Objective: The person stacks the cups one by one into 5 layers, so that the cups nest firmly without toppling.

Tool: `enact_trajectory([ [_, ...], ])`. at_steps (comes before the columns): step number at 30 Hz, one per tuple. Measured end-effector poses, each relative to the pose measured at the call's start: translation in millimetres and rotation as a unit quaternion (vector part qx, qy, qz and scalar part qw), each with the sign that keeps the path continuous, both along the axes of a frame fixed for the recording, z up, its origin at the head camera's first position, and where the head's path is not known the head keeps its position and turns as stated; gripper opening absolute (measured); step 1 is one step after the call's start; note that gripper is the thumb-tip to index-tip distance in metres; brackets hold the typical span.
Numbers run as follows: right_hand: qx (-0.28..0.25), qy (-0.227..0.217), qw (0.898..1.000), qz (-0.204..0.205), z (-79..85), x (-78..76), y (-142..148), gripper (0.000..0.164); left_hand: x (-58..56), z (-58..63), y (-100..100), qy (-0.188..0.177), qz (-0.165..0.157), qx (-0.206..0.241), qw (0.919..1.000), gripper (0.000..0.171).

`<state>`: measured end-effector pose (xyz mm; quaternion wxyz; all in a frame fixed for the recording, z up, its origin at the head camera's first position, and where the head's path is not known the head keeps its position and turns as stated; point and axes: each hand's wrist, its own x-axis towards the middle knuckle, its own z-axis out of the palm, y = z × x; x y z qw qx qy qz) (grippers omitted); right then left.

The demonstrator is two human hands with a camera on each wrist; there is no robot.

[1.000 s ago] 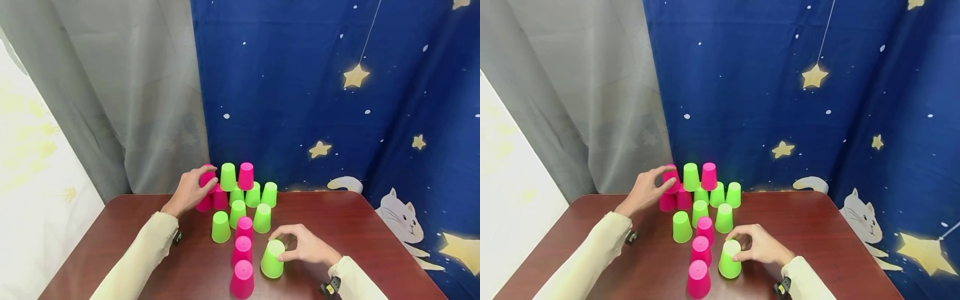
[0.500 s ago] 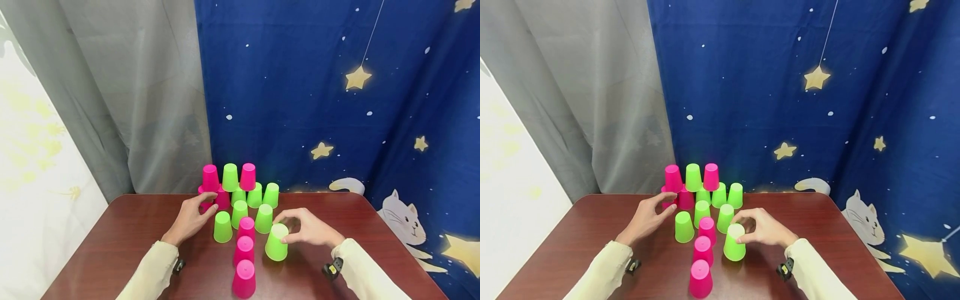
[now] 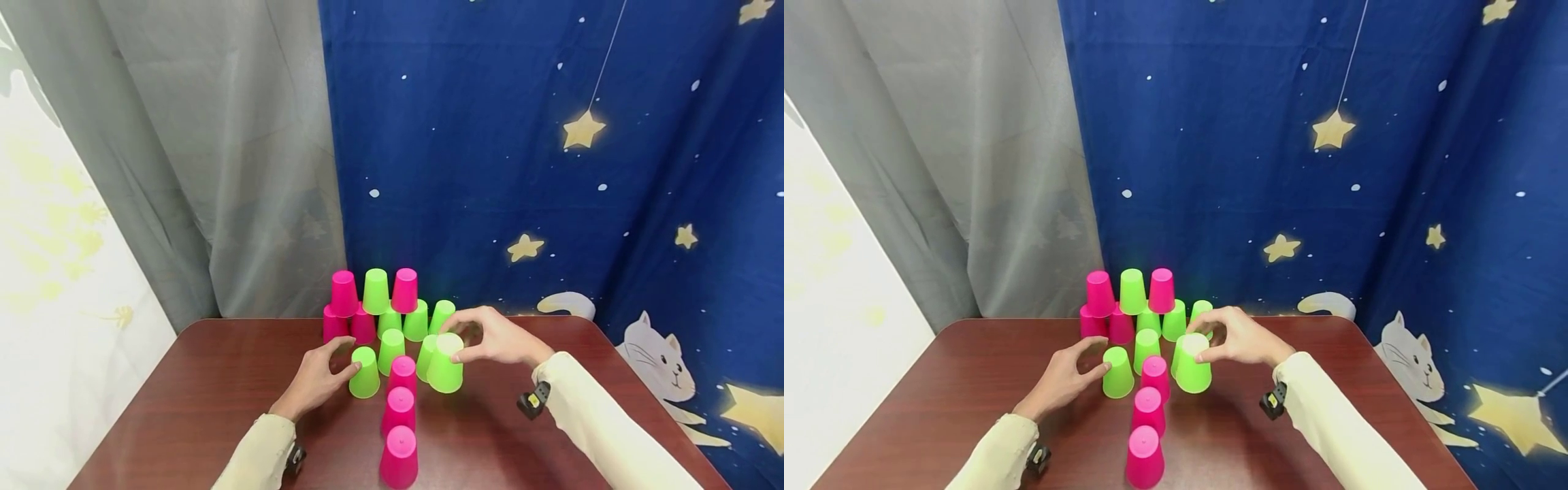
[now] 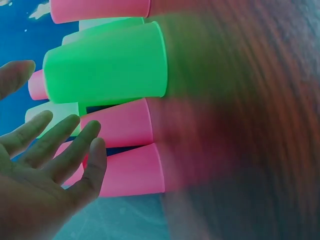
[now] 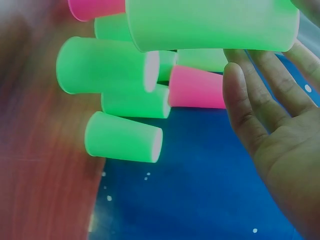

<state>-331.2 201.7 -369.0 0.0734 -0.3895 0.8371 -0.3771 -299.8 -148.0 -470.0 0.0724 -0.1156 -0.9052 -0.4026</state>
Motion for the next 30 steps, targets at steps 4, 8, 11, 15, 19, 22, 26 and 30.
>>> enact_trajectory([
  [4,0.001,0.000,1.000,-0.003,9.3,-10.6,-5.2,0.038,-0.1,-6.9,1.9,-0.012,0.002,0.008,0.9999,0.053],
  [8,0.005,0.001,1.000,-0.017,18.0,-25.3,-10.4,0.038,-1.0,-11.8,3.0,-0.012,0.006,0.013,0.9998,0.052],
  [11,0.019,0.004,0.999,-0.029,21.3,-38.9,-13.0,0.037,-1.7,-14.3,4.5,-0.006,0.008,0.021,0.9997,0.050],
  [15,0.036,0.008,0.998,-0.043,21.9,-55.9,-13.9,0.035,-2.5,-18.2,7.9,-0.002,0.003,0.033,0.9994,0.049],
  [19,0.042,0.018,0.997,-0.064,20.6,-67.9,-15.5,0.034,-3.7,-20.7,10.8,-0.010,-0.007,0.054,0.9985,0.050],
  [22,0.042,0.028,0.993,-0.102,18.1,-74.1,-18.1,0.034,-4.1,-20.9,11.5,-0.016,-0.009,0.063,0.9978,0.050],
  [26,0.031,0.041,0.983,-0.178,12.3,-80.4,-20.7,0.034,-4.4,-20.7,11.3,-0.015,-0.008,0.061,0.9980,0.049],
  [30,0.007,0.047,0.970,-0.240,4.3,-86.9,-22.2,0.034,-4.8,-20.2,10.3,-0.014,-0.011,0.062,0.9979,0.049],
])
